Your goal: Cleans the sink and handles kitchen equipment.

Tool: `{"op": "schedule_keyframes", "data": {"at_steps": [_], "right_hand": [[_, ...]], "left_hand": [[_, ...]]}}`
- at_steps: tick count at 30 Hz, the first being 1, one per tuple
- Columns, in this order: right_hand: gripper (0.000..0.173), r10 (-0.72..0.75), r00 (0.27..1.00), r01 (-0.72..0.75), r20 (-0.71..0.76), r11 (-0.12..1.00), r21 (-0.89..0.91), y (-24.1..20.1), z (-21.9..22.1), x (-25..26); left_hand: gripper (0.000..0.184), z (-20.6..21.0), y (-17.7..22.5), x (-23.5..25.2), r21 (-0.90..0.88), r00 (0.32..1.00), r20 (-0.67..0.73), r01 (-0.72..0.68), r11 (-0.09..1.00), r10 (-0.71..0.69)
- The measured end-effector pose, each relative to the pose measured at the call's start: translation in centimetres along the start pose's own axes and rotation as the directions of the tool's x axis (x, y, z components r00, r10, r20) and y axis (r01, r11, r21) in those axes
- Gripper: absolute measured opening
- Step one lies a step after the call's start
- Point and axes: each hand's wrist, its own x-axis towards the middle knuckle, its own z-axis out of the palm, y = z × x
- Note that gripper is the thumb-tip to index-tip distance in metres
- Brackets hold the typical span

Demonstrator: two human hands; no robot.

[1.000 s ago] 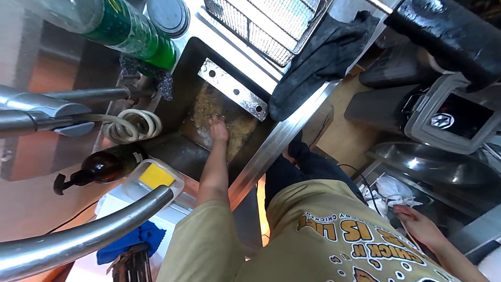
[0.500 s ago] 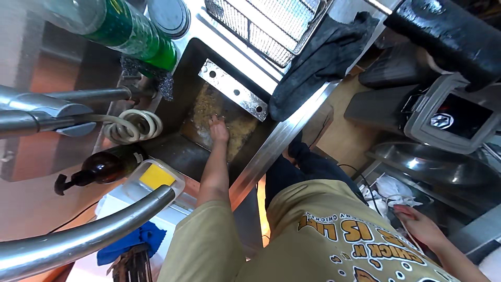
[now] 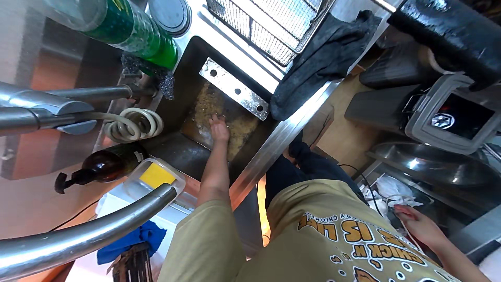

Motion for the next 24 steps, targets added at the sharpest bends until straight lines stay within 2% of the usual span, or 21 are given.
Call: {"op": "schedule_keyframes", "data": {"at_steps": [24], "right_hand": [[0.038, -0.017, 1.0, 0.017, -0.005, 1.0, -0.012, -0.29, -0.12, -0.14]], "left_hand": [[0.035, 0.14, 0.03, -0.14, -0.013, 1.0, -0.022, 0.011, 1.0, -0.011]]}}
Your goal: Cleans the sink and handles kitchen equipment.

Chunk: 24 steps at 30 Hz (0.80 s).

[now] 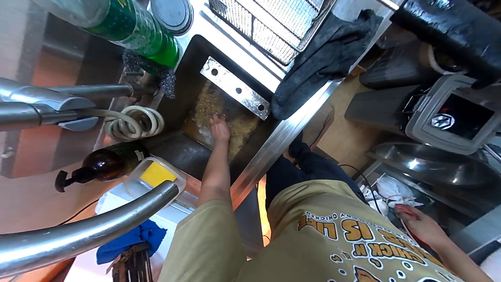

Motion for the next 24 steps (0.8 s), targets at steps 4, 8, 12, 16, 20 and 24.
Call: {"op": "schedule_keyframes", "data": {"at_steps": [4, 8, 12, 16, 20, 24], "right_hand": [[0.038, 0.002, 1.0, -0.002, 0.002, 1.0, 0.008, -0.02, 0.03, 0.12], [0.038, 0.005, 1.0, -0.005, 0.005, 1.0, 0.009, -0.1, 0.05, 0.1], [0.039, 0.002, 1.0, -0.002, 0.006, 1.0, -0.001, -0.28, 0.01, -0.02], [0.038, 0.001, 1.0, -0.001, -0.002, 1.0, 0.0, -0.19, 0.04, -0.02], [0.037, 0.0, 1.0, 0.0, -0.001, 1.0, -0.001, -0.19, 0.01, 0.03], [0.038, 0.0, 1.0, 0.0, 0.001, 1.0, 0.007, -0.24, 0.08, -0.03]], "left_hand": [[0.038, 0.14, -0.11, 0.16, 0.005, 1.0, 0.01, 0.006, 1.0, -0.006], [0.038, 0.22, -0.09, 0.13, -0.003, 1.0, -0.007, 0.002, 1.0, -0.002], [0.038, 0.16, -0.2, 0.06, -0.014, 1.0, -0.011, -0.022, 1.0, 0.022], [0.038, 0.09, -0.12, 0.12, -0.001, 1.0, -0.004, -0.011, 1.0, 0.011], [0.037, 0.01, -0.12, 0.13, -0.002, 1.0, -0.006, -0.007, 1.0, 0.007], [0.037, 0.04, -0.04, 0.08, 0.0, 1.0, -0.003, -0.007, 1.0, 0.007]]}}
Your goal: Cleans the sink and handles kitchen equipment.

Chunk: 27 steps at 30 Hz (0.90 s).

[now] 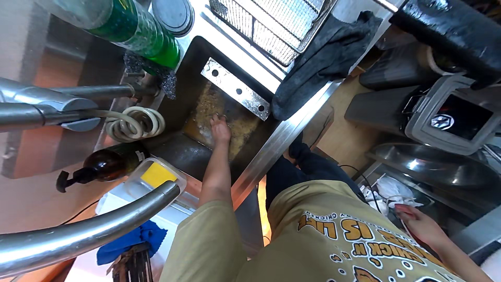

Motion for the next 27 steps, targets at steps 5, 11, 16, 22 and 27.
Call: {"op": "schedule_keyframes", "data": {"at_steps": [5, 11, 16, 22, 27], "right_hand": [[0.038, 0.007, 1.0, -0.008, -0.008, 1.0, -0.007, -0.03, 0.04, 0.0], [0.037, 0.004, 1.0, -0.004, -0.009, 1.0, -0.007, 0.12, 0.2, 0.06], [0.037, 0.004, 1.0, -0.004, -0.012, 1.0, -0.007, 0.04, 0.23, 0.05], [0.038, -0.005, 1.0, 0.005, -0.006, 1.0, 0.009, 0.05, 0.25, -0.02], [0.038, -0.001, 1.0, 0.001, -0.005, 1.0, 0.0, 0.16, 0.28, 0.06]], "left_hand": [[0.038, 0.0, -0.05, -0.06, 0.003, 1.0, 0.003, -0.006, 1.0, 0.006], [0.037, 0.21, -0.19, 0.09, 0.012, 1.0, -0.005, -0.002, 1.0, 0.002], [0.037, 0.16, -0.17, 0.02, -0.006, 1.0, -0.008, -0.002, 1.0, 0.002], [0.037, 0.17, -0.15, -0.04, -0.007, 1.0, -0.006, -0.005, 1.0, 0.005], [0.036, 0.37, -0.25, 0.15, 0.0, 1.0, 0.001, -0.01, 1.0, 0.01]]}}
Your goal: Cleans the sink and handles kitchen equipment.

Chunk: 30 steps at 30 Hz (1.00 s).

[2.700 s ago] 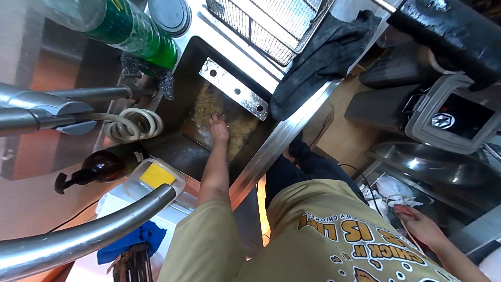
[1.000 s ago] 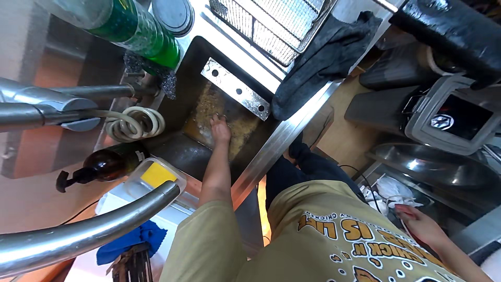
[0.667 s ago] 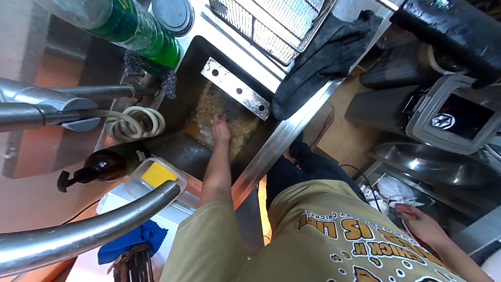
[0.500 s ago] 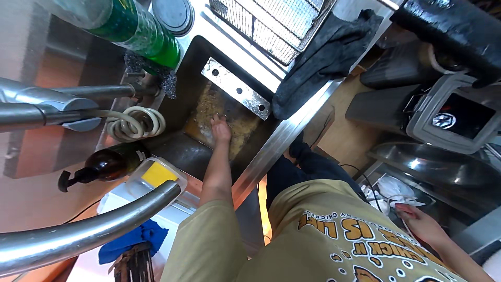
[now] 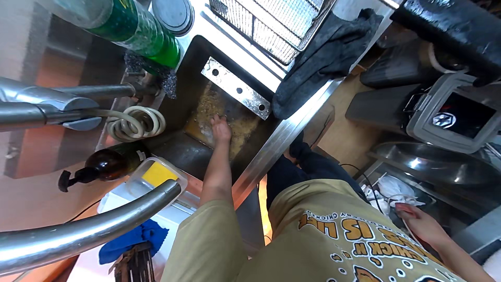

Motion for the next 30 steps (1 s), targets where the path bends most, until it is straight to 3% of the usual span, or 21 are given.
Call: {"op": "schedule_keyframes", "data": {"at_steps": [30], "right_hand": [[0.038, 0.01, 1.0, -0.01, 0.004, 1.0, 0.004, 0.0, 0.24, -0.06]], "left_hand": [[0.037, -0.36, 0.23, -0.04, -0.001, 1.0, 0.018, 0.019, 1.0, -0.019]]}}
